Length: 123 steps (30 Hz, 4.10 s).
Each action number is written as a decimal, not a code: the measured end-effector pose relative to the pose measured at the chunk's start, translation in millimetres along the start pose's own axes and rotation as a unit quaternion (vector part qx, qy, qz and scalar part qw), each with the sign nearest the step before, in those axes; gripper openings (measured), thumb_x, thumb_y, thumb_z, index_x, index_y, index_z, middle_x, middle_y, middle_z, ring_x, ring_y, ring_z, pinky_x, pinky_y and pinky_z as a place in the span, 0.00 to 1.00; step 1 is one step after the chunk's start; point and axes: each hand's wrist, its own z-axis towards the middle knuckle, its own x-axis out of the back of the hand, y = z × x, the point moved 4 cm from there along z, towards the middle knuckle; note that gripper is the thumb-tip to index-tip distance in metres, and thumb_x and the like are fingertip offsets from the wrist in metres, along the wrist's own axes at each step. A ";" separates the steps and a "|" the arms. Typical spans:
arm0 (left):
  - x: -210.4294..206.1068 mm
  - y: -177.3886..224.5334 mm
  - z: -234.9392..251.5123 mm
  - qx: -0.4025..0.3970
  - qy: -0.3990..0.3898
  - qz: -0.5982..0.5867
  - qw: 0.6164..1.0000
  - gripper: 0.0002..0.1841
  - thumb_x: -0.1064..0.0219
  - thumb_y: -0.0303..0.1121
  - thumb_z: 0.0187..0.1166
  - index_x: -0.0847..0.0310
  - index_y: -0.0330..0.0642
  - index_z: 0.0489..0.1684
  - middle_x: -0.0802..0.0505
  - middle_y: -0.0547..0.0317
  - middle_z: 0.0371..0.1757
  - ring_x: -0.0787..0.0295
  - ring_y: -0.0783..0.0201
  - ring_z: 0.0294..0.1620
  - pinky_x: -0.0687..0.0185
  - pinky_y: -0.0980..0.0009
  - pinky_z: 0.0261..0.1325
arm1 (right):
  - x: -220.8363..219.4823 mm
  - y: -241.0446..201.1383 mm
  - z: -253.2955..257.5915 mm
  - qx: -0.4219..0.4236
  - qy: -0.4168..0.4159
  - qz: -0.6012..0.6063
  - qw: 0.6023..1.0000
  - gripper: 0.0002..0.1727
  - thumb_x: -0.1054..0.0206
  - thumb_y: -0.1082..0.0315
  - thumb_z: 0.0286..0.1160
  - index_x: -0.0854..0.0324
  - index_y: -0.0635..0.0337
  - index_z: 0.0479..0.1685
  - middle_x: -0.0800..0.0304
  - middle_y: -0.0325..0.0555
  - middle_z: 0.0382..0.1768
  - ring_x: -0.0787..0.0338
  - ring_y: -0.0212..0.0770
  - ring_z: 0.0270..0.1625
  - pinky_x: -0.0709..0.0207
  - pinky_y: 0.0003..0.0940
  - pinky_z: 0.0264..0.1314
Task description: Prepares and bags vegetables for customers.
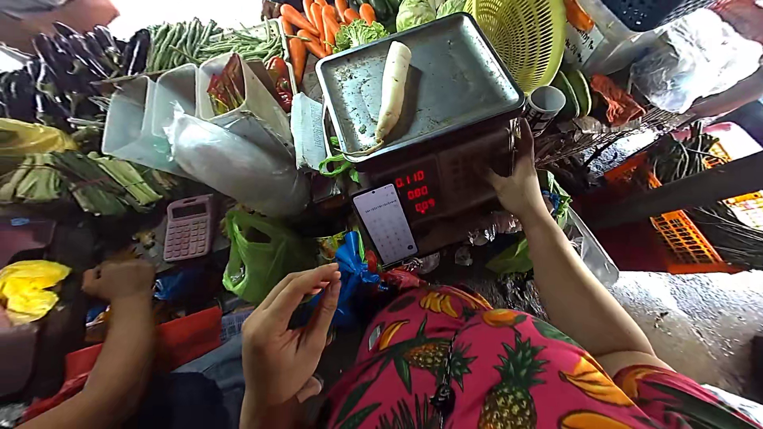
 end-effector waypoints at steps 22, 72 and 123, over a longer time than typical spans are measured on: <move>-10.4 -6.6 -16.1 0.040 -0.007 0.022 0.999 0.12 0.32 0.33 0.81 0.11 0.37 0.54 0.04 0.59 0.47 0.07 0.72 0.49 0.11 0.76 0.55 | -87.6 -30.0 -140.1 0.422 -0.144 -0.103 0.889 0.18 0.42 0.59 0.87 0.05 0.56 0.54 0.10 0.44 0.24 0.12 0.43 0.27 0.21 0.37 0.30; 86.7 -236.3 -0.8 0.317 -0.093 0.118 0.937 0.27 0.22 0.36 0.71 0.17 0.37 0.70 0.27 0.36 0.83 0.35 0.31 0.83 0.40 0.27 0.80 | -254.6 -294.3 -100.9 0.366 -0.256 0.022 0.894 0.26 0.24 0.63 0.72 0.20 0.67 0.67 0.08 0.50 0.53 0.05 0.37 0.46 0.09 0.33 0.51; 146.3 -168.3 -18.0 0.239 0.030 -0.126 0.963 0.18 0.53 0.29 0.89 0.26 0.35 0.71 0.08 0.58 0.41 0.18 0.73 0.29 0.21 0.72 0.35 | -323.2 -286.9 -136.2 0.560 -0.358 -0.112 0.739 0.14 0.41 0.68 0.77 0.11 0.62 0.48 0.11 0.50 0.24 0.10 0.53 0.30 0.19 0.57 0.43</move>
